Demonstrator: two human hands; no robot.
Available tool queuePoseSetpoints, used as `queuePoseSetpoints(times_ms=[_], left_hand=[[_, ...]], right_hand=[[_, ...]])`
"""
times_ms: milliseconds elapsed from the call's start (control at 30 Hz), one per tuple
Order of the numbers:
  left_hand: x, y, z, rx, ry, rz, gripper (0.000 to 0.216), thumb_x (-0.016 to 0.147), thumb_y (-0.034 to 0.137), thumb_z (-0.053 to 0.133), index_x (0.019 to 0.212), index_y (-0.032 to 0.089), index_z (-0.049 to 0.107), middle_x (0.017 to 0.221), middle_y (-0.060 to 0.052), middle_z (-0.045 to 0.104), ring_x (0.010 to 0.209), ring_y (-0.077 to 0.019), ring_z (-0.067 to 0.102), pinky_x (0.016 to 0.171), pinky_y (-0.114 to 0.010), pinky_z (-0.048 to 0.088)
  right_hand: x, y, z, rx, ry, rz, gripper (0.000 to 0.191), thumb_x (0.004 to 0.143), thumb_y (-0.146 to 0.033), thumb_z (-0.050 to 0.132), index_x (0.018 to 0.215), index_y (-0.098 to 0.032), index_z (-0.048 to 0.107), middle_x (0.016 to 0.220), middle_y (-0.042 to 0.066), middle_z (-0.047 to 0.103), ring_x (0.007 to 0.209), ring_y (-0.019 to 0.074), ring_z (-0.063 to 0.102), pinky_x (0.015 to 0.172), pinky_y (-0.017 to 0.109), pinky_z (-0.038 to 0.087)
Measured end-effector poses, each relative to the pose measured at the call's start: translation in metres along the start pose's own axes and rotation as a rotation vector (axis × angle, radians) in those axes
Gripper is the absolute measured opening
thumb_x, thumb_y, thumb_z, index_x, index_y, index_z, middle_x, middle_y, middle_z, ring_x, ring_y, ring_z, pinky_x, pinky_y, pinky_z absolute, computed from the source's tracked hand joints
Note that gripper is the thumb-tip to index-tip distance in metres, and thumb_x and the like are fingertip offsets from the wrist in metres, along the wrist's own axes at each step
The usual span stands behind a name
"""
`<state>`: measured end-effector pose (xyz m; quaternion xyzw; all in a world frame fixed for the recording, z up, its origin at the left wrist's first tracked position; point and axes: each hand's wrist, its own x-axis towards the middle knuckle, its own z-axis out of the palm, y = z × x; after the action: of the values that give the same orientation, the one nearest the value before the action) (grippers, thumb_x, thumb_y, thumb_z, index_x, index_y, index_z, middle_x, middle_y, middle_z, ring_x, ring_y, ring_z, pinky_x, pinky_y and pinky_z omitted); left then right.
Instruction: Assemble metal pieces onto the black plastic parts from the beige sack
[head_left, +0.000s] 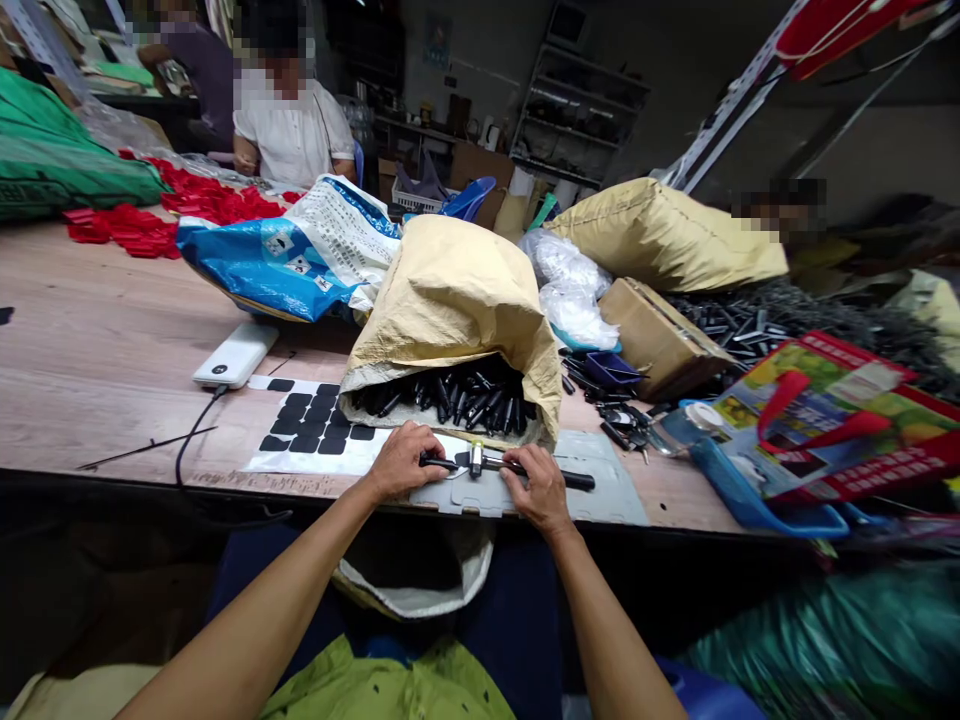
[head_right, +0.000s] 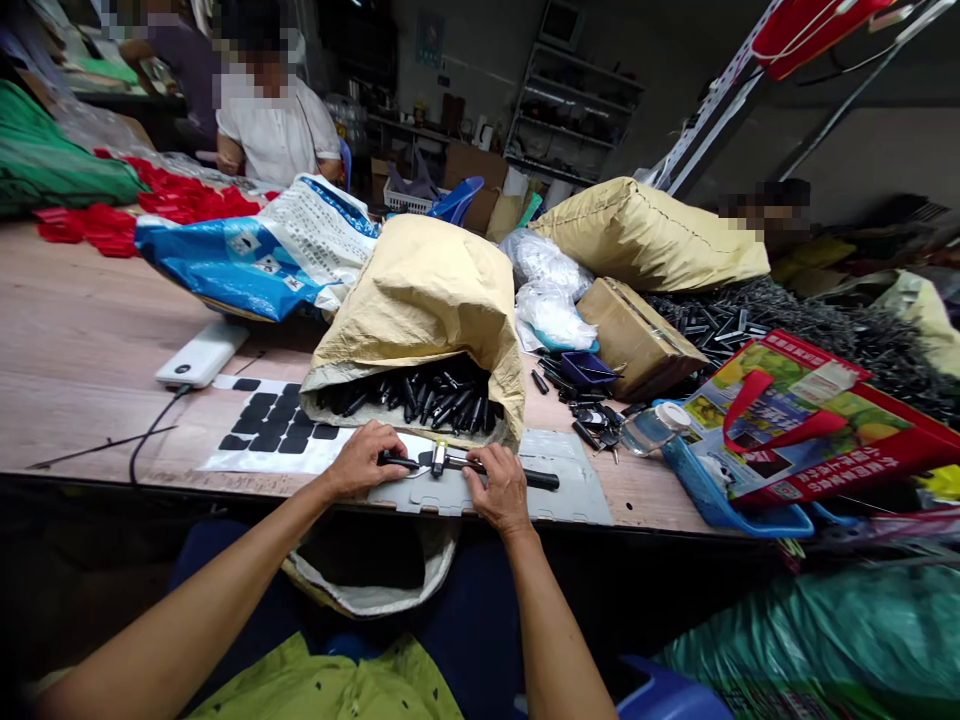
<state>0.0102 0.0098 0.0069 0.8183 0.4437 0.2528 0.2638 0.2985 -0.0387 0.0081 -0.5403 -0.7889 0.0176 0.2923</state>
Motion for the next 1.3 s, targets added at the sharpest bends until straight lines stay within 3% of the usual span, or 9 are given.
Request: queuePoseSetpoints(times_ms=[300, 633, 1133, 1300], left_hand=[[0.001, -0.001, 0.000, -0.007, 0.015, 0.005, 0.022, 0.089, 0.045, 0.067, 0.090, 0.024, 0.076, 0.092, -0.003, 0.070, 0.094, -0.0224, 0.053, 0.087, -0.036, 0.040], [0.001, -0.002, -0.001, 0.022, 0.013, 0.030, 0.043, 0.102, 0.044, 0.043, 0.079, 0.022, 0.072, 0.086, -0.003, 0.065, 0.088, -0.0206, 0.050, 0.085, -0.037, 0.037], [0.001, -0.008, 0.003, 0.078, -0.004, 0.080, 0.044, 0.103, 0.044, 0.041, 0.078, 0.021, 0.070, 0.086, -0.004, 0.065, 0.087, -0.0202, 0.052, 0.087, -0.038, 0.037], [-0.002, 0.008, 0.001, 0.213, 0.001, 0.133, 0.038, 0.102, 0.047, 0.047, 0.086, 0.021, 0.070, 0.095, -0.006, 0.066, 0.094, -0.0232, 0.051, 0.087, -0.040, 0.035]], right_hand=[[0.001, -0.003, -0.001, -0.023, 0.010, 0.022, 0.010, 0.094, -0.028, 0.058, 0.098, -0.024, 0.066, 0.093, 0.005, 0.065, 0.091, 0.0229, 0.056, 0.083, 0.035, 0.044], [0.001, -0.004, -0.002, -0.039, 0.016, 0.017, 0.013, 0.097, -0.029, 0.055, 0.099, -0.024, 0.067, 0.094, 0.005, 0.065, 0.090, 0.0224, 0.057, 0.083, 0.035, 0.044], [0.001, -0.001, 0.000, -0.003, 0.023, 0.019, 0.014, 0.098, -0.028, 0.055, 0.099, -0.024, 0.068, 0.095, 0.005, 0.066, 0.092, 0.0225, 0.058, 0.086, 0.036, 0.045], [0.001, 0.000, 0.001, -0.013, 0.018, 0.016, 0.015, 0.099, -0.029, 0.054, 0.098, -0.023, 0.068, 0.093, 0.005, 0.066, 0.091, 0.0220, 0.057, 0.086, 0.036, 0.045]])
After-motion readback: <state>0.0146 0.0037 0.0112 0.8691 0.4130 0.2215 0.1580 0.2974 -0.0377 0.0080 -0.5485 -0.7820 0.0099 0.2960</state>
